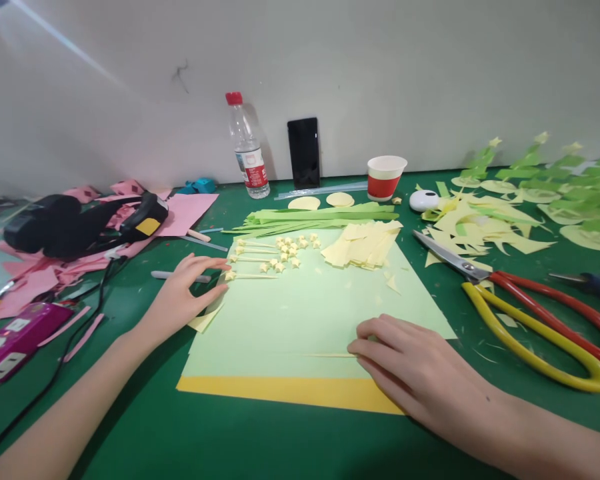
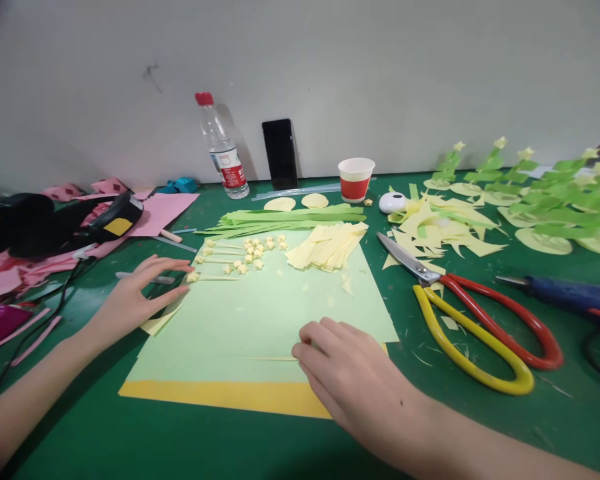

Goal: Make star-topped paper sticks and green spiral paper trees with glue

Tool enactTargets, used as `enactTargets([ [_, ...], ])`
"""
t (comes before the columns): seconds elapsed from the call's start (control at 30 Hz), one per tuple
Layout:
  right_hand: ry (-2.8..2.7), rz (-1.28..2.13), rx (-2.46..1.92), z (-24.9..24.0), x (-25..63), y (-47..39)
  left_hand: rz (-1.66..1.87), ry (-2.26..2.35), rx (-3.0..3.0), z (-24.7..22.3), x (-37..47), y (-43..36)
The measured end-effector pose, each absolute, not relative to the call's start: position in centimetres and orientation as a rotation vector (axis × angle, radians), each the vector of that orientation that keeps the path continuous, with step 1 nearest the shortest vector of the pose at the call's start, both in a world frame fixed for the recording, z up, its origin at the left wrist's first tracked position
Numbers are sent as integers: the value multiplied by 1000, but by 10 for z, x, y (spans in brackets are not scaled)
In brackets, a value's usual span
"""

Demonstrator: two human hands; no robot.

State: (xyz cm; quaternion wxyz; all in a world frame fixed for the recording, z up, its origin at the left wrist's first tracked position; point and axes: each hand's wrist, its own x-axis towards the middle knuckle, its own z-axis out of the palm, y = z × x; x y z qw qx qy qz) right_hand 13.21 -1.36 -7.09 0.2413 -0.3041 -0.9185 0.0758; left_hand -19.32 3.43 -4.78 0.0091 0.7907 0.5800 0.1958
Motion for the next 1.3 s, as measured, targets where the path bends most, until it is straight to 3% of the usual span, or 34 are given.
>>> enactTargets([
  [0.8, -2492, 290, -864, -71, 132, -15, 585, 1815, 2506, -47, -196, 37],
  [1.13, -2382, 554, -977, -68, 131, -14, 907, 1983, 2223, -29, -174, 22],
  [1.3, -2200, 739, -1142, -43, 130, -16, 897, 1687, 2152, -16, -120, -9],
])
